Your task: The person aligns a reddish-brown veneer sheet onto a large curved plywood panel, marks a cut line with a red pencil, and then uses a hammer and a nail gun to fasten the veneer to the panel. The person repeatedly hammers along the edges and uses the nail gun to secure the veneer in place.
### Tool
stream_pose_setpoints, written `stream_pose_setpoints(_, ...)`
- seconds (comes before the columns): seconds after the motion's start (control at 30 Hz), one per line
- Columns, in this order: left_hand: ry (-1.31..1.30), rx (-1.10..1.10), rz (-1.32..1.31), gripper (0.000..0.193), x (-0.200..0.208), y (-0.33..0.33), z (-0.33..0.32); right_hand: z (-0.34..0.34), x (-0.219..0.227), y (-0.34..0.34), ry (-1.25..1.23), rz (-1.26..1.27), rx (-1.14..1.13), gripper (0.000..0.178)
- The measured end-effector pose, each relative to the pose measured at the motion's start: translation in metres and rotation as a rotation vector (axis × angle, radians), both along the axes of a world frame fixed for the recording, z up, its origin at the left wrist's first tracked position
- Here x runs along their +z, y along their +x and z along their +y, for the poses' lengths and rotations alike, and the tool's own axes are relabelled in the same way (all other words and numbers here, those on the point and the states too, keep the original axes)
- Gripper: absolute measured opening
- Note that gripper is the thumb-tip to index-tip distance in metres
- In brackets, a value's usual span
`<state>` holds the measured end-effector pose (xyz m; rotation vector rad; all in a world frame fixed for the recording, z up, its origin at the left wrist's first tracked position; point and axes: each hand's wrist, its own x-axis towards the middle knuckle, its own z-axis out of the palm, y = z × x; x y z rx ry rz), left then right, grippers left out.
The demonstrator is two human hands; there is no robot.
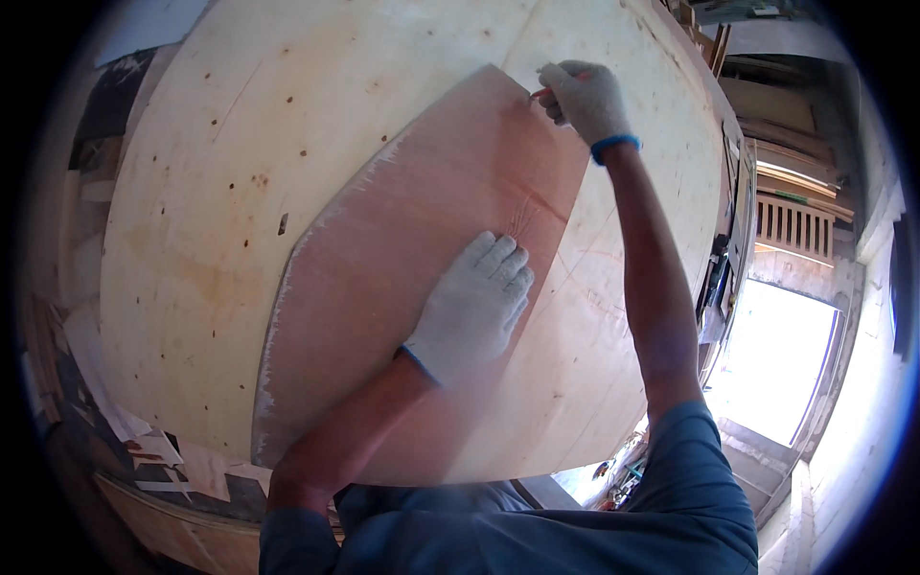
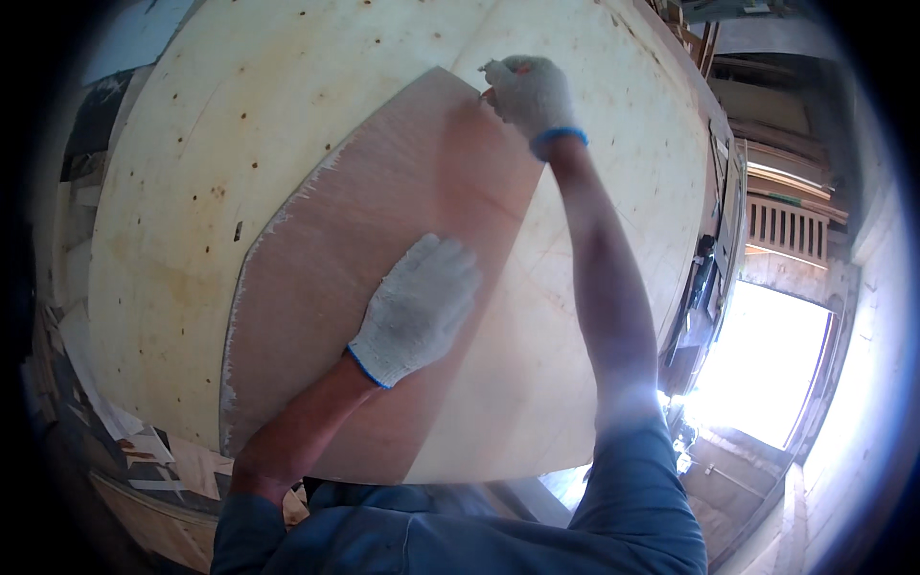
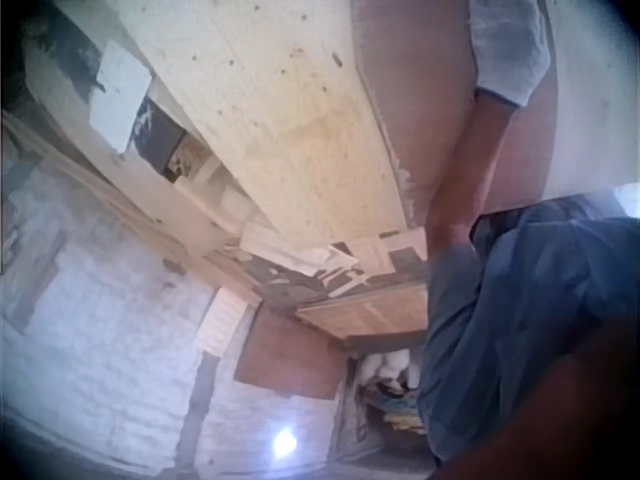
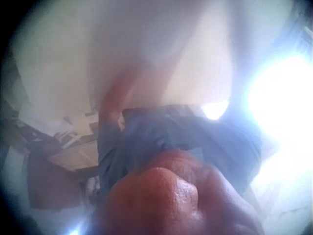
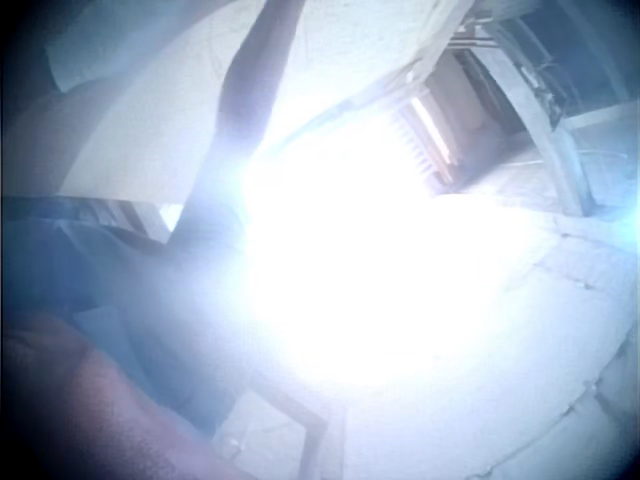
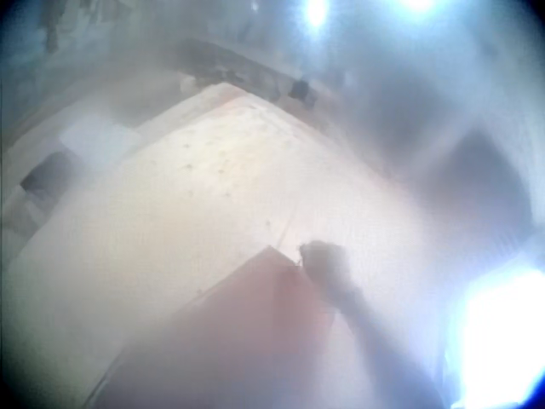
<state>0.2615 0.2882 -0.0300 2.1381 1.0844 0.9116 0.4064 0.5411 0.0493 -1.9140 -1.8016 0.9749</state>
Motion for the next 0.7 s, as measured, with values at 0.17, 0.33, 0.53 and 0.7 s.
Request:
stream_pose_setpoints(0.17, 0.061, 0.052, -0.05, 0.029, -0.007, 0.006, 0.001, -0.026, -0.023, 0.037, 0.763, -0.233, 0.07, 0.025)
stream_pose_setpoints(0.33, 0.052, -0.017, 0.006, 0.022, 0.017, 0.002, 0.005, -0.144, -0.002, 0.048, 0.501, 0.283, -0.293, 0.031)
stream_pose_setpoints(0.53, 0.192, 0.027, -0.006, 0.021, 0.021, 0.014, 0.003, -0.368, -0.017, 0.05, -0.023, 0.456, -0.552, 0.04)
stream_pose_setpoints(0.7, 0.233, 0.051, -0.091, 0.025, 0.015, 0.012, -0.001, -0.506, -0.025, 0.024, -0.267, 0.55, -0.572, 0.039)
